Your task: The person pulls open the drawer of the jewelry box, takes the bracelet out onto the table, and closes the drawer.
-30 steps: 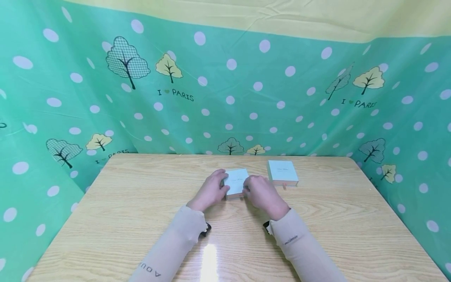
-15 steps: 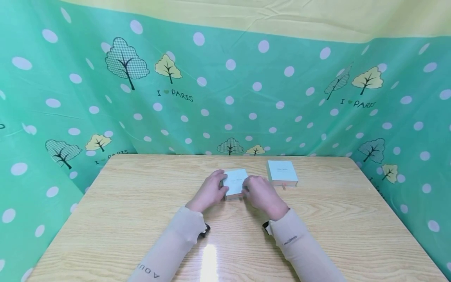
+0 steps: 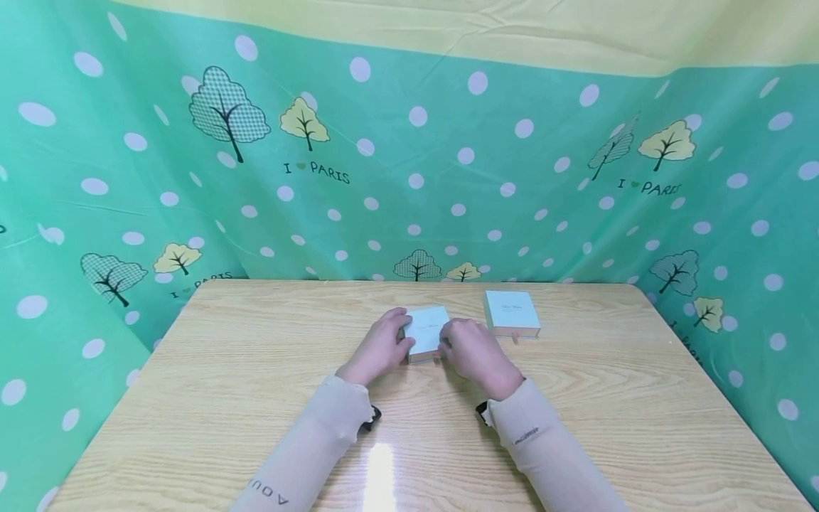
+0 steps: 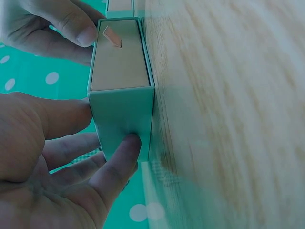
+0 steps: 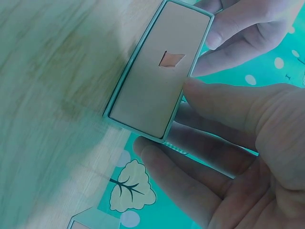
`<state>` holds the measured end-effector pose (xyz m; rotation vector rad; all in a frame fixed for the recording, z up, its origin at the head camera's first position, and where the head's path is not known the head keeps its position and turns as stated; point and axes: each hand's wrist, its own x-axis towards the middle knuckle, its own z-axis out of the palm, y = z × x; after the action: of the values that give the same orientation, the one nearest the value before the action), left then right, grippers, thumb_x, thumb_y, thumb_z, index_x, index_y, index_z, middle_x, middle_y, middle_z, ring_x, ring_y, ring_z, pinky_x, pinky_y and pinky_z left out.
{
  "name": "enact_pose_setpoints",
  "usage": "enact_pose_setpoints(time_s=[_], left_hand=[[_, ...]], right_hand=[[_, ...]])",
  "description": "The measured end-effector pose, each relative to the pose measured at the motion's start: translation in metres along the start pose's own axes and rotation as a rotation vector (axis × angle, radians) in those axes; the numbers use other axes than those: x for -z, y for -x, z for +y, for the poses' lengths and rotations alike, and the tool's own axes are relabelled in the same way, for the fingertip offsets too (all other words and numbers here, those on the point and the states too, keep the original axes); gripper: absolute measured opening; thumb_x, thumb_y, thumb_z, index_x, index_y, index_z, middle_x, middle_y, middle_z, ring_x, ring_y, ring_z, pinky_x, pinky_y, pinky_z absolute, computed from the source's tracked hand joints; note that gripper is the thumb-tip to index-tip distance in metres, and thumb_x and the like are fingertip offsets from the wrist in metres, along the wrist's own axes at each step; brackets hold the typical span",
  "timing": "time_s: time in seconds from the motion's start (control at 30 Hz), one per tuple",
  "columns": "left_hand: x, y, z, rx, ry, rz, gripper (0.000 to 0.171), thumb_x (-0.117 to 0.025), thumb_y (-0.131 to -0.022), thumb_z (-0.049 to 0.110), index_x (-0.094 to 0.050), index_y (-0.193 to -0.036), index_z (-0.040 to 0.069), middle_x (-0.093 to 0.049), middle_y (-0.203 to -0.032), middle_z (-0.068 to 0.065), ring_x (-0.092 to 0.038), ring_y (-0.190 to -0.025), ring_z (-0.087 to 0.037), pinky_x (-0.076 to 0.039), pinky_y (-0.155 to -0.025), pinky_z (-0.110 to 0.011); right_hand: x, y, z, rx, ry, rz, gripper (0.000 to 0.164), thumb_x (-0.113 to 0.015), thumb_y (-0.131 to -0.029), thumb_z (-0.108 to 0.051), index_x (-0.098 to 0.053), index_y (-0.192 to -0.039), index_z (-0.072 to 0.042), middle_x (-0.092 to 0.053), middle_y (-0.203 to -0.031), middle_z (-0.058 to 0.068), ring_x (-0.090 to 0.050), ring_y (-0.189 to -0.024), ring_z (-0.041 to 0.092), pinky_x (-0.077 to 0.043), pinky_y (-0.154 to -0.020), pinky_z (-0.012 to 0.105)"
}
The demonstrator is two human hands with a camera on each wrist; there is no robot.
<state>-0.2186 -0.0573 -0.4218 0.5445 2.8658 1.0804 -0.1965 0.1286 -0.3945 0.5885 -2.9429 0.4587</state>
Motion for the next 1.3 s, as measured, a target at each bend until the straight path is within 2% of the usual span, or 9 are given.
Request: enact_pose_setpoints(time_s=[0.43, 1.1, 1.3], left_hand=[[0.004, 0.002, 0.000, 0.009, 0.001, -0.014, 0.048, -0.064, -0.091, 0.015, -0.050, -0.133, -0.003, -0.038, -0.147, -0.015, -0.038, -0.133, -0.034, -0.030, -0.110, -0.043], [0.007, 0.010, -0.001, -0.005, -0.003, 0.004, 0.047, -0.064, -0.091, 0.013, -0.051, -0.131, -0.005, -0.039, -0.145, -0.018, -0.038, -0.132, -0.036, -0.030, -0.109, -0.045], [0.008, 0.013, -0.001, 0.015, -0.008, -0.009, 0.048, -0.064, -0.091, 0.015, -0.050, -0.134, -0.004, -0.037, -0.147, -0.017, -0.036, -0.134, -0.034, -0.029, -0.110, -0.044]], right_hand=[[0.000, -0.001, -0.001, 0.005, -0.013, -0.019, 0.004, -0.070, -0.085, -0.009, -0.073, -0.083, -0.011, -0.067, -0.082, 0.000, -0.055, -0.065, 0.008, -0.048, -0.062, 0.023], [0.001, 0.000, -0.007, 0.010, -0.028, -0.037, 0.004, -0.070, -0.085, -0.009, -0.073, -0.083, -0.012, -0.066, -0.083, -0.001, -0.059, -0.071, 0.009, -0.051, -0.067, 0.025], [0.000, 0.001, -0.008, 0.023, -0.033, -0.038, 0.004, -0.069, -0.086, -0.011, -0.072, -0.084, -0.011, -0.066, -0.083, -0.001, -0.059, -0.070, 0.009, -0.051, -0.065, 0.024]])
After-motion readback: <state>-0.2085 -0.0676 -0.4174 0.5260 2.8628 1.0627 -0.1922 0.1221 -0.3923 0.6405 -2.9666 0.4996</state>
